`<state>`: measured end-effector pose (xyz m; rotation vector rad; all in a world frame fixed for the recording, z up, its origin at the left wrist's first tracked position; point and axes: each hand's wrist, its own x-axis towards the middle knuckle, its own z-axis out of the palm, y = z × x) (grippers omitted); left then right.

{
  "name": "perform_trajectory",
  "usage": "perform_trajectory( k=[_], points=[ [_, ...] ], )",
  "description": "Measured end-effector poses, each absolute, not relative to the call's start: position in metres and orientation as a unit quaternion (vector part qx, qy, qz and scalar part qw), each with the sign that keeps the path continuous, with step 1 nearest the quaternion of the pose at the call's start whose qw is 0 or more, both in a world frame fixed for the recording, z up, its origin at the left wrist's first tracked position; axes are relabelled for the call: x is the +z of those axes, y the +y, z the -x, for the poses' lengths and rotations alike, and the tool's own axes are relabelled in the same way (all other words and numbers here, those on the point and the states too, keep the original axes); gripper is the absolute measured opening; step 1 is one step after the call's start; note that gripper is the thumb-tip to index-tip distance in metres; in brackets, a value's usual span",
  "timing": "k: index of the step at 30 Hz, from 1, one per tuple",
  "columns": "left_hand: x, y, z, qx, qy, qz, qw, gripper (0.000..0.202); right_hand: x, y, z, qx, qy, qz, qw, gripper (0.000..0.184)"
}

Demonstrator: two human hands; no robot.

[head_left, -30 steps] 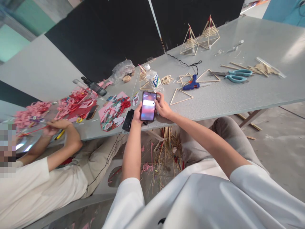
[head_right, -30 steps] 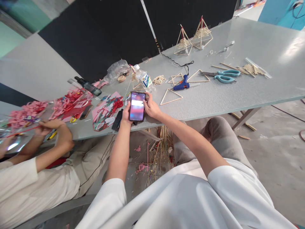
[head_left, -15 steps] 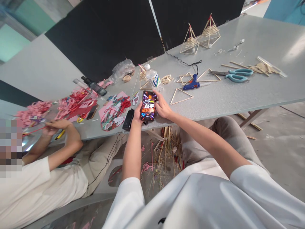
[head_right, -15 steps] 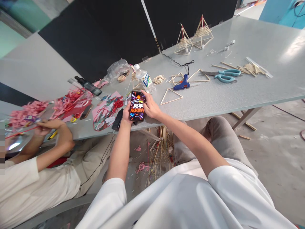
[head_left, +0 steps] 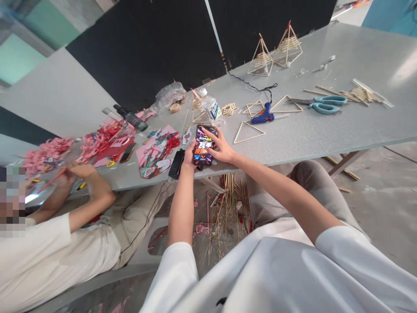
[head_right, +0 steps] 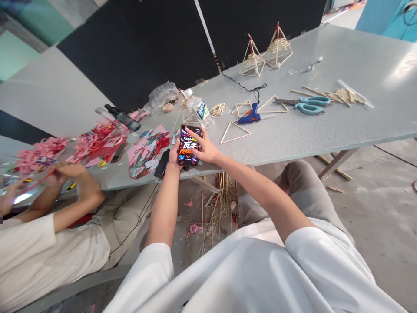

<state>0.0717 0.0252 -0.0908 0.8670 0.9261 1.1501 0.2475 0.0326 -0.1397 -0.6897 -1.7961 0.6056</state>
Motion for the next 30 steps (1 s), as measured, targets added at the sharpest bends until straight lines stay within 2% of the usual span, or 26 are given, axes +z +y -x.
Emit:
perform_trajectory(
  k=[3,6,24,27,30],
  points=[
    [-0.092,0.026,-0.071,0.507,0.407,-0.382,0.657,0.057,-0.142,0.034,-0.245,0.243,-0.744,0.291,0.55,0.123],
    [-0.093,0.027,-0.071,0.509,0.405,-0.373,0.662,0.055,-0.144,0.035,-0.242,0.255,-0.734,0.306,0.55,0.143],
    [-0.091,0.027,-0.07,0.505,0.415,-0.354,0.669,0.055,-0.15,0.038,-0.242,0.282,-0.738,0.296,0.536,0.16],
    [-0.091,0.027,-0.07,0.506,0.419,-0.357,0.665,0.054,-0.152,0.039,-0.241,0.28,-0.738,0.298,0.536,0.152],
    [-0.092,0.028,-0.07,0.509,0.42,-0.351,0.664,0.052,-0.151,0.04,-0.24,0.298,-0.708,0.312,0.559,0.109]
  ],
)
